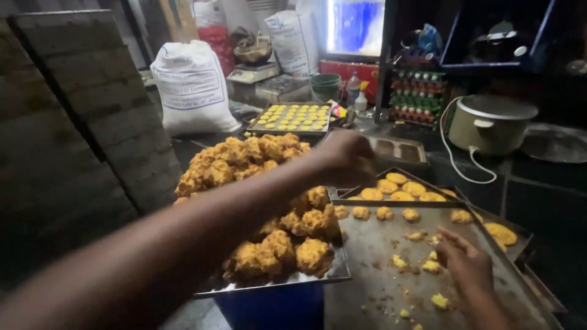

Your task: The person is seen arranging deep-fried pastries on a baking tray for sorting or cooling.

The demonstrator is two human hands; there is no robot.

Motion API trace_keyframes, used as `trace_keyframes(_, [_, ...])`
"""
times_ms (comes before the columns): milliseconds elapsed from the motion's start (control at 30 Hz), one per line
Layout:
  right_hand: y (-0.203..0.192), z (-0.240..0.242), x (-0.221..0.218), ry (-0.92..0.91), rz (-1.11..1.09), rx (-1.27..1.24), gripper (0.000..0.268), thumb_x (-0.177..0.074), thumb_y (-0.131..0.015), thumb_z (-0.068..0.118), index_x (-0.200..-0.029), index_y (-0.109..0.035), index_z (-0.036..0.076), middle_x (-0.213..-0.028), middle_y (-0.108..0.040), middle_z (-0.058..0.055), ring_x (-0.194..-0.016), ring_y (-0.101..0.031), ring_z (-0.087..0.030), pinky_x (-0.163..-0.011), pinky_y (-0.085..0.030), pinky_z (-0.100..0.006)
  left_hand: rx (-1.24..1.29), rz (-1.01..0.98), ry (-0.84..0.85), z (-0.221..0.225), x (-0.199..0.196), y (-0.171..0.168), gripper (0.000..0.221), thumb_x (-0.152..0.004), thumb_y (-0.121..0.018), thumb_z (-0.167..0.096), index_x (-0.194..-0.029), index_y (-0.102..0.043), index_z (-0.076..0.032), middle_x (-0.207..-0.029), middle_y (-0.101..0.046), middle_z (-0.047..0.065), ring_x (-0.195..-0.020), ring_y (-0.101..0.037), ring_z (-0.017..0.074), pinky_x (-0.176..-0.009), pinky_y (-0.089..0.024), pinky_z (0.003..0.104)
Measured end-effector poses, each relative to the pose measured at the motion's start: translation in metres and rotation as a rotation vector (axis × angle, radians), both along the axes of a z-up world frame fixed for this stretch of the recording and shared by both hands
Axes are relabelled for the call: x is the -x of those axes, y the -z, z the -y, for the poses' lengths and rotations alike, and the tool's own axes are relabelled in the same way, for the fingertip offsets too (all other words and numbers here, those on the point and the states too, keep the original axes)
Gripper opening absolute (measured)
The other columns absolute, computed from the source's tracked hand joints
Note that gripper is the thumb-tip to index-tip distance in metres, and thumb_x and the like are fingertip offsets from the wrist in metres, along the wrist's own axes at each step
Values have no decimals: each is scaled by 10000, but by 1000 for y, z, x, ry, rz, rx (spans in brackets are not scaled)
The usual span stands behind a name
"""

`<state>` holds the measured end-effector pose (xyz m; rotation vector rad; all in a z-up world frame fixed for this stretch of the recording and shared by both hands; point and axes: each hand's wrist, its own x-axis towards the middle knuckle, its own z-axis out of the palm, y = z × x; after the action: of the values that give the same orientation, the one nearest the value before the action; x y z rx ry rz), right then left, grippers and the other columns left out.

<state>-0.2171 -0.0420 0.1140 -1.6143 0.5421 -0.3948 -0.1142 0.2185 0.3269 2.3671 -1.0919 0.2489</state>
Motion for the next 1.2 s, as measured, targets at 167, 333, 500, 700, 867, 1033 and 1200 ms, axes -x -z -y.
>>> trace_keyframes(167, [17,11,-20,-6,21,-62,379,-943,-718,105,-1320,-749,110,-963,-699,-86,-789,-589,-137,-705,-472,-283,-19,51,-107,-110,55,-51,515,-707,-900,-266,-1156,-737,-73,-1047,-762,144,-931,-746,262,-788,-590,391])
trace_keyframes(333, [-4,-5,-15,-51,-34,6,386,-931,-696,133,-1315,-737,144,-1025,-749,-90,-829,-644,-129,-720,-509,-272,-136,109,-245,-184,61,-52,584,-746,-844,-204,-1289,-652,-109,-1137,-743,135,-1013,-750,265,-869,-607,384])
trace_keyframes(500, [-13,-19,-10,-75,-77,98,407,-900,-738,110,-1306,-745,142,-1052,-747,-92,-836,-649,-153,-712,-514,-294,-153,158,-306,-206,74,-45,610,-708,-868,-145,-1276,-645,-116,-1193,-726,140,-1054,-708,285,-900,-570,431])
trace_keyframes(700, [-21,-27,-6,-105,-62,135,465,-856,-741,113,-1315,-732,188,-1044,-771,-107,-848,-681,-157,-714,-555,-280,-378,219,-390,-206,81,-39,579,-814,-772,-223,-1373,-622,-209,-1280,-677,95,-1256,-558,275,-1047,-408,463])
trace_keyframes(867, [-46,-44,1,-117,-123,201,459,-871,-720,184,-1325,-737,250,-1079,-783,-135,-897,-708,-207,-663,-539,-322,-382,480,-307,-207,71,-32,714,-752,-789,-382,-1350,-592,-46,-1276,-642,253,-1246,-535,420,-946,-378,571])
trace_keyframes(1033, [-49,-56,-3,-186,277,285,557,-773,-749,124,-1324,-714,200,-1146,-680,-71,-956,-713,-188,-744,-563,-320,-190,626,-383,-146,104,-42,480,-851,-721,-323,-1218,-618,-31,-1108,-703,189,-1146,-618,368,-982,-421,510])
trace_keyframes(1200, [-94,-79,32,-63,731,884,584,-765,-767,84,-1341,-674,79,-1210,-662,-120,-1097,-652,-250,-949,-533,-367,-45,456,-179,-37,99,-9,223,-894,-670,-255,-1035,-650,-83,-1018,-717,144,-1049,-672,356,-926,-509,492])
